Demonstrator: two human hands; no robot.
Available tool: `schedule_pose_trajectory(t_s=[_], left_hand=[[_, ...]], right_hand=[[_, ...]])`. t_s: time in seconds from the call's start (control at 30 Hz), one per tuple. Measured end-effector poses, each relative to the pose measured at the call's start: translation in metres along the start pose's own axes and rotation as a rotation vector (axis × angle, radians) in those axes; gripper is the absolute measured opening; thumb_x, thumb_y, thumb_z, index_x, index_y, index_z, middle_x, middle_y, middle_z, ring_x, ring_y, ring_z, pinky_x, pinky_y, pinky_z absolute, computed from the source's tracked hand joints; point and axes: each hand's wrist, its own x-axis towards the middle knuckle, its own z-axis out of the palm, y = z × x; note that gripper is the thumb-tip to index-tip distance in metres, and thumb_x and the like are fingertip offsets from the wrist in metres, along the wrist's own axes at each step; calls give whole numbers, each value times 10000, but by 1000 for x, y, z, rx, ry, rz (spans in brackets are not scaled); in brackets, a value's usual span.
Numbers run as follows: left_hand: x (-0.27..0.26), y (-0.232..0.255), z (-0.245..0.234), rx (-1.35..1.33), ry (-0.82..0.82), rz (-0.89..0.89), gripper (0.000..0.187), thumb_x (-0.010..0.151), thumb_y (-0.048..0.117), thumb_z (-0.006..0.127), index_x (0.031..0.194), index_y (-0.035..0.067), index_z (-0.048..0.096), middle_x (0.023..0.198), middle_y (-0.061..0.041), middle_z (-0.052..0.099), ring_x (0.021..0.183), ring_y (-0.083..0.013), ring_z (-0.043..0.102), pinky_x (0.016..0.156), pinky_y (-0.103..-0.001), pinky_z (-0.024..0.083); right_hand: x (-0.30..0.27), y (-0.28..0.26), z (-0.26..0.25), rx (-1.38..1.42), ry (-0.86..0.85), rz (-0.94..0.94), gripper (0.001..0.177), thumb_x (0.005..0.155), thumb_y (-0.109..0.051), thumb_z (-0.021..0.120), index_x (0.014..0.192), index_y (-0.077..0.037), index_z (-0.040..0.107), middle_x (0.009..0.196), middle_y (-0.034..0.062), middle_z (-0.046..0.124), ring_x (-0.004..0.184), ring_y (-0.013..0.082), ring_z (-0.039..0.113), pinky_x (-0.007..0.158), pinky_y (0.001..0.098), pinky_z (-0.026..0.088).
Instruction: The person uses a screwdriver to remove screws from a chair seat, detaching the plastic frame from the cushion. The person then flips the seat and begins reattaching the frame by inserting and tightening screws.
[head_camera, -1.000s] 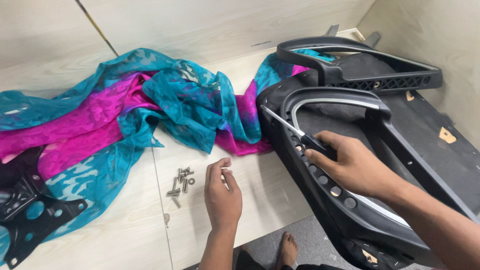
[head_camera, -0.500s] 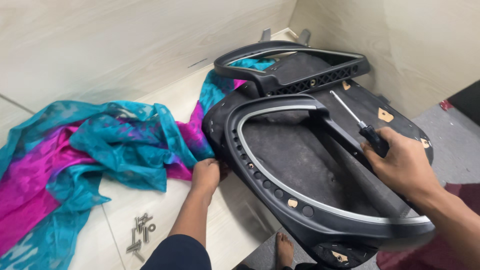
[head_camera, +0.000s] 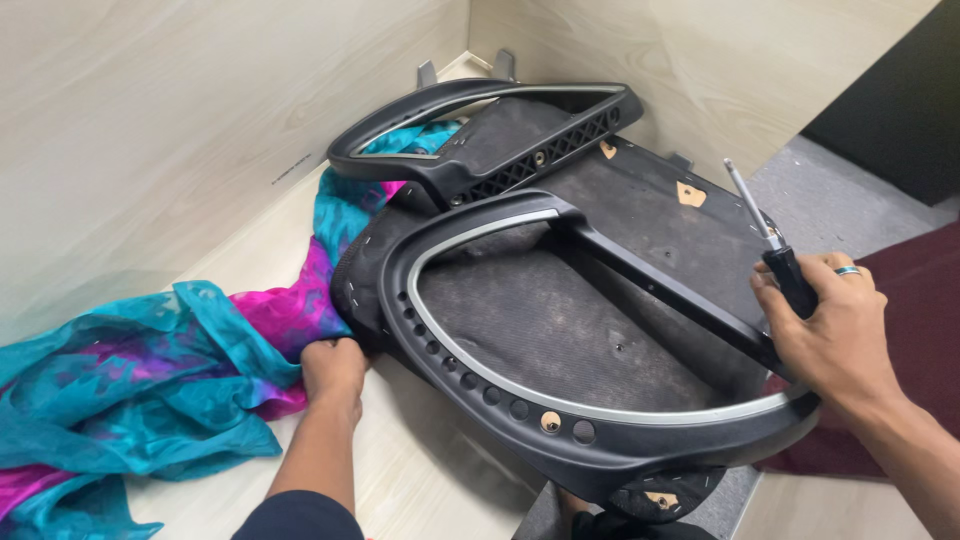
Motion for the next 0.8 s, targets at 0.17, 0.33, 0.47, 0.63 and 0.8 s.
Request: schedule_pose_trajectory(t_s=[0.17, 0.33, 0.47, 0.63, 0.8], left_hand=[[43, 5, 0, -77, 37, -43, 202, 831, 41, 496, 857, -95, 643, 751, -111, 617, 593, -194, 520, 525, -387, 391], [103, 36, 6, -383, 8, -182, 236, 899, 228, 603, 978, 7, 626, 770, -41, 587, 506, -133, 484, 437, -300, 358], [115, 65, 13, -423, -299, -91, 299, 982, 327, 657, 1036, 41, 591, 912, -81, 572, 643, -167, 538, 543, -314, 425], [76, 107, 15, 397, -277, -125, 728, 1022, 544, 559, 1379, -90, 594, 1298, -199, 681, 1104, -360, 672, 931, -516, 522], [43, 130, 17, 505, -339, -275, 914, 1007, 721, 321, 1559, -5, 386, 1591, -234, 413, 1388, -474, 479, 1051, -683, 473]], right_hand=[[-20, 44, 5, 76, 48, 220, 346, 1099, -330, 633, 1090, 13, 673, 924, 192, 647, 897, 342, 625, 818, 464, 485], [-46, 75, 17, 42, -10, 279, 499, 1135, -383, 569, 911, 57, 639, 964, 197, 627, 836, 325, 623, 810, 457, 480], [-62, 80, 17, 275, -115, 528, 503, 1082, -459, 492, 1016, 1, 685, 999, 165, 684, 916, 279, 647, 845, 425, 485], [-82, 62, 22, 789, -284, 1028, 767, 1081, -620, 292, 1122, 34, 690, 960, 231, 682, 888, 363, 645, 839, 538, 529], [-93, 35, 28, 1004, -227, 1199, 834, 1039, -762, 184, 1218, -44, 567, 1057, 105, 609, 1046, 212, 565, 995, 458, 442]])
